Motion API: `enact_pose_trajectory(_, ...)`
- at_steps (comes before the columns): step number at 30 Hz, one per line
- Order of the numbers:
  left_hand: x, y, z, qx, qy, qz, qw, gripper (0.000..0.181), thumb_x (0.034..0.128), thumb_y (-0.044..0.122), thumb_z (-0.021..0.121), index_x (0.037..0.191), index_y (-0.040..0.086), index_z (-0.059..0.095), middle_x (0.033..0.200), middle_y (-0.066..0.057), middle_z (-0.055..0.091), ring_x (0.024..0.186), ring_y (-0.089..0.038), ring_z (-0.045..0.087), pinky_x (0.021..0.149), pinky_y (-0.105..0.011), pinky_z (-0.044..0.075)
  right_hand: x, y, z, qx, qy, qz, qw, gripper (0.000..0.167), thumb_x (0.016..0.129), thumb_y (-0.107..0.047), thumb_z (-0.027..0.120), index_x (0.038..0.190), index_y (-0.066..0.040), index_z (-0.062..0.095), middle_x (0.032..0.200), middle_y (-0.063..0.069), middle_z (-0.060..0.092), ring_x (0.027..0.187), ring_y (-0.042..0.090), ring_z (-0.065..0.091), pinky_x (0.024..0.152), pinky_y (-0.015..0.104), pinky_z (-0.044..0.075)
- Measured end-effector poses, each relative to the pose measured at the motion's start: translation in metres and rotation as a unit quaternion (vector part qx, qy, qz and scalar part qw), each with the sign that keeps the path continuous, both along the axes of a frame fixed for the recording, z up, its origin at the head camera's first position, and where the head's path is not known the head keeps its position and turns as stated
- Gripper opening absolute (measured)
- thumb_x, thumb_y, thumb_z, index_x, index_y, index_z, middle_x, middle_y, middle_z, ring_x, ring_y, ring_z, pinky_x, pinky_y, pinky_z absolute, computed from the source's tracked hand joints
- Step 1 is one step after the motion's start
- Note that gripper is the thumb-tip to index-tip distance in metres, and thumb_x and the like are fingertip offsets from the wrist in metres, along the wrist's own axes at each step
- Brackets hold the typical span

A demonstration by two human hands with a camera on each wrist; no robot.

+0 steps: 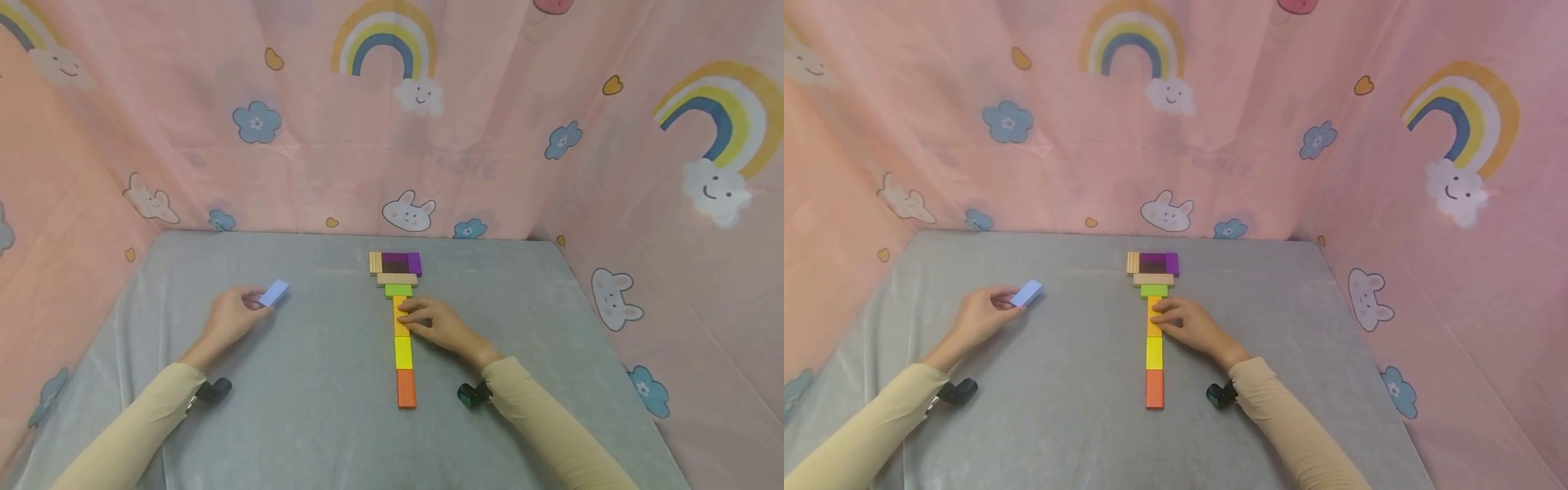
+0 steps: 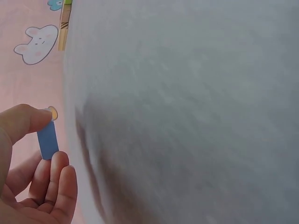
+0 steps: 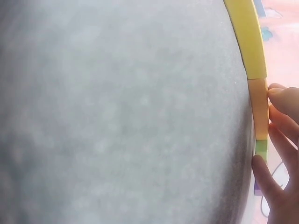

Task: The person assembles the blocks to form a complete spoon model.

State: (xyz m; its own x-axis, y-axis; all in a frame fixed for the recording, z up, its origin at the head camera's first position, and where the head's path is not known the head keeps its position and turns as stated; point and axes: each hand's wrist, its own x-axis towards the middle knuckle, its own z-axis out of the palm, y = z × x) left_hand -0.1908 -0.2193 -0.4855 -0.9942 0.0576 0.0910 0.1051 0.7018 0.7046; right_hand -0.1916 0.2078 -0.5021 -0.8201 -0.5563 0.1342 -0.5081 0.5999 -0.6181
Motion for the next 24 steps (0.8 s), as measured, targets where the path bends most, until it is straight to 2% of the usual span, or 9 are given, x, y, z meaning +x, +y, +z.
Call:
enact_pose_trajectory(9,-0.019,0.022,-0.003,0.013,-0.006,-0.022,0.9996,0.043,0.0832,0.014,0.076,0.121,-0.002,0.067,0.108,-0.021,0.073,0.089,-0.026,0.072,0.071,-0.022,0.053,0.0,0.0,0.001,0.006,0.0,0.002,1.0,0.021,0.093,-0.017,0.069,0.112,-0.017,0.076,0.131,0.001,0.066,0.13,0.027,0.057,0.112,0.05,0.043)
enact_pose_trajectory(17,-0.035,0.04,0.0,0.01,-0.004,-0.046,0.9989,0.04,0.0858,0.016,0.075,0.122,0.0,0.067,0.111,-0.019,0.072,0.094,-0.026,0.07,0.078,-0.035,0.058,0.001,0.0,0.002,0.008,0.005,0.001,1.0,0.021,0.092,-0.017,0.069,0.112,-0.017,0.076,0.13,0.001,0.066,0.129,0.026,0.058,0.111,0.05,0.044)
enact_pose_trajectory(24,-0.051,0.057,0.005,0.008,0.004,-0.069,0.9976,0.039,0.0878,0.017,0.073,0.123,0.003,0.067,0.112,-0.018,0.07,0.097,-0.028,0.067,0.083,-0.041,0.057,0.001,0.0,0.001,0.01,0.001,-0.002,0.9999,0.021,0.093,-0.018,0.069,0.112,-0.018,0.077,0.131,0.0,0.066,0.13,0.025,0.057,0.113,0.048,0.044)
